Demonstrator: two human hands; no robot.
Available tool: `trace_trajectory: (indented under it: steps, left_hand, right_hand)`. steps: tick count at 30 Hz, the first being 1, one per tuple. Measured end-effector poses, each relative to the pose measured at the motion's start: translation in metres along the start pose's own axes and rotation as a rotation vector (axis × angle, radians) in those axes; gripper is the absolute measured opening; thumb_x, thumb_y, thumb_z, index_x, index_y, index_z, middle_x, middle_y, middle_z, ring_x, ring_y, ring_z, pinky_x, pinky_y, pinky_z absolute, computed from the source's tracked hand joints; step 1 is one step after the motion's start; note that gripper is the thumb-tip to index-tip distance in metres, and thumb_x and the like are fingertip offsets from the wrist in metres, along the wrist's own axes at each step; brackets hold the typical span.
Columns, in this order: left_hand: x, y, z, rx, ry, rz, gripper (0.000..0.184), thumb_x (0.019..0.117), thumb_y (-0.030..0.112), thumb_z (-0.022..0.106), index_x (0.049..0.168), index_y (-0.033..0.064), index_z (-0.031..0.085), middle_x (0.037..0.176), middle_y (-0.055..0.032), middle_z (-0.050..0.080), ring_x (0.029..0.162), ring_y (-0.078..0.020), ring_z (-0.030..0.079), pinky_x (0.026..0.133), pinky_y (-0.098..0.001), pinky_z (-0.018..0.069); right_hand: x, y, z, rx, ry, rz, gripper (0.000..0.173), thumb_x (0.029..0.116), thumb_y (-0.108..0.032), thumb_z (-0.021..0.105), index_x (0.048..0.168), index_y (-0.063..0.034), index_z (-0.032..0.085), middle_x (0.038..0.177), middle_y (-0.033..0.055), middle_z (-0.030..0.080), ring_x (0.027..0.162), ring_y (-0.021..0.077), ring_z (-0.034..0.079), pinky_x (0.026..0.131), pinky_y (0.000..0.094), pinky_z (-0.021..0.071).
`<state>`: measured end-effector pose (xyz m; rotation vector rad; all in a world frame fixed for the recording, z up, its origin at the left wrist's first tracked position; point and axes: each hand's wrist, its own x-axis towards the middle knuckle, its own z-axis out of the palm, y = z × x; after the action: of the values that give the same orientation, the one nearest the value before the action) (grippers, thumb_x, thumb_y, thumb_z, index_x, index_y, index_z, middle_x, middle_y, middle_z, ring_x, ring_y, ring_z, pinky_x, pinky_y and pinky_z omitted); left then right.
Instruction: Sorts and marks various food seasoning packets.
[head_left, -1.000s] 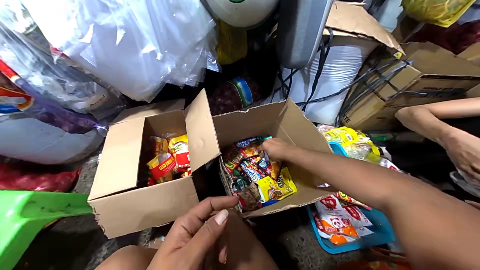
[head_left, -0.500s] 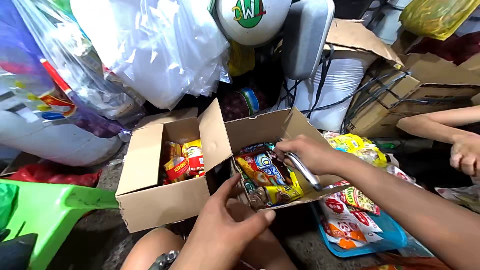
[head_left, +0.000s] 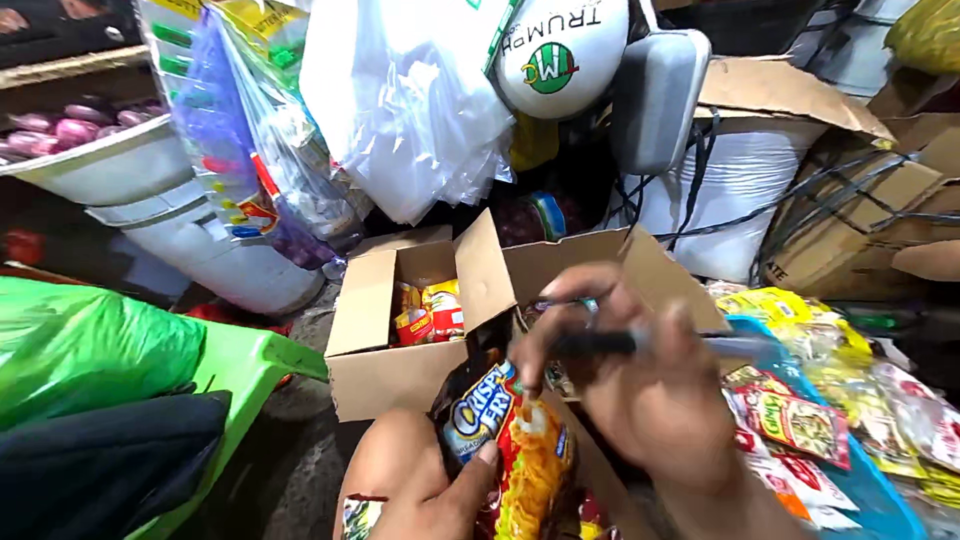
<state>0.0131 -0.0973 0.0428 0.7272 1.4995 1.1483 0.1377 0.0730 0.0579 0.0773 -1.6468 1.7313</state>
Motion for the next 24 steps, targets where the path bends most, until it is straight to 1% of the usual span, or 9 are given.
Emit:
trace_trajectory:
  steps: [1,2,5,7,10,12,15,18,24]
  left_hand:
    - [-0.005,-0.006,-0.001,-0.034,0.028,-0.065,0.019,0.1077,0.018,0.046,0.113,0.0081,0.061,0.081,0.0054,0.07,0.064,-0.0026,0.064,0.058,-0.023,0.0555]
    - [-0.01,-0.01,-0.002,-0.082,0.053,-0.126,0.02,0.1087,0.02,0.044,0.114,0.0088,0.06,0.079,0.0048,0.069,0.059,-0.003,0.062,0.054,-0.0227,0.054]
    - [-0.013,-0.019,-0.001,-0.268,0.119,-0.226,0.027,0.1117,0.022,0.035,0.111,0.0095,0.06,0.075,0.0004,0.07,0.05,-0.0038,0.057,0.047,-0.0204,0.0494]
    - [-0.012,-0.023,-0.003,-0.357,0.139,-0.262,0.036,0.1131,0.026,0.029,0.108,0.0087,0.06,0.072,-0.0024,0.068,0.046,-0.0044,0.052,0.042,-0.0199,0.0459]
    - [-0.011,-0.023,-0.003,-0.393,0.115,-0.262,0.042,0.1135,0.028,0.023,0.107,0.0092,0.06,0.071,-0.0019,0.068,0.045,-0.0035,0.051,0.042,-0.0189,0.0448]
    - [-0.011,-0.023,-0.003,-0.39,0.096,-0.254,0.043,0.1134,0.028,0.023,0.107,0.0094,0.061,0.072,-0.0016,0.068,0.045,-0.0033,0.051,0.042,-0.0188,0.0449]
    - [-0.011,-0.025,-0.004,-0.401,0.068,-0.226,0.045,0.113,0.027,0.02,0.107,0.0102,0.062,0.073,-0.0008,0.069,0.046,-0.0024,0.051,0.043,-0.018,0.0447]
    - [-0.011,-0.025,-0.003,-0.41,0.056,-0.212,0.045,0.113,0.026,0.02,0.107,0.0104,0.062,0.074,-0.0008,0.069,0.046,-0.0023,0.052,0.043,-0.0181,0.0453]
    - [-0.012,-0.023,-0.002,-0.418,0.074,-0.221,0.046,0.113,0.025,0.02,0.107,0.0101,0.063,0.076,-0.0013,0.07,0.047,-0.0024,0.053,0.043,-0.018,0.0457]
  right_hand:
    - [-0.014,0.018,0.01,0.156,0.029,0.091,0.062,0.0997,-0.07,0.037,0.132,-0.0229,0.06,0.101,-0.0022,0.069,0.089,0.0087,0.066,0.081,0.0281,0.056]
    - [-0.027,0.037,0.017,0.274,0.064,0.159,0.057,0.1004,-0.067,0.039,0.128,-0.0229,0.062,0.103,-0.0027,0.066,0.089,0.0071,0.063,0.078,0.0254,0.0537]
    - [-0.043,0.069,0.021,0.43,0.244,0.321,0.026,0.1024,-0.038,0.051,0.094,-0.018,0.066,0.095,-0.001,0.064,0.08,0.006,0.062,0.069,0.0215,0.0533]
    - [-0.044,0.071,0.016,0.335,0.281,0.292,0.021,0.0994,-0.025,0.058,0.084,-0.0144,0.069,0.089,0.0006,0.067,0.078,0.0071,0.065,0.069,0.022,0.0563]
    - [-0.049,0.07,0.012,0.127,0.252,0.189,0.025,0.1011,-0.025,0.062,0.08,-0.0139,0.069,0.073,-0.0038,0.065,0.063,0.0028,0.063,0.056,0.0187,0.054]
    - [-0.052,0.069,0.013,0.045,0.249,0.137,0.02,0.0994,-0.021,0.066,0.08,-0.0154,0.063,0.07,-0.006,0.06,0.059,0.0,0.059,0.051,0.0157,0.0503]
    - [-0.055,0.067,0.015,-0.065,0.221,0.105,0.023,0.093,-0.009,0.071,0.077,-0.0161,0.056,0.071,-0.0077,0.055,0.061,-0.0023,0.054,0.053,0.0134,0.0466]
    - [-0.056,0.067,0.015,-0.163,0.167,0.105,0.024,0.0918,-0.005,0.07,0.075,-0.0138,0.055,0.07,-0.0076,0.054,0.066,-0.0021,0.053,0.06,0.0146,0.0451]
    - [-0.056,0.066,0.012,-0.264,0.111,0.152,0.027,0.091,-0.012,0.069,0.07,-0.0154,0.052,0.067,-0.0083,0.051,0.065,-0.0025,0.052,0.058,0.0156,0.0421]
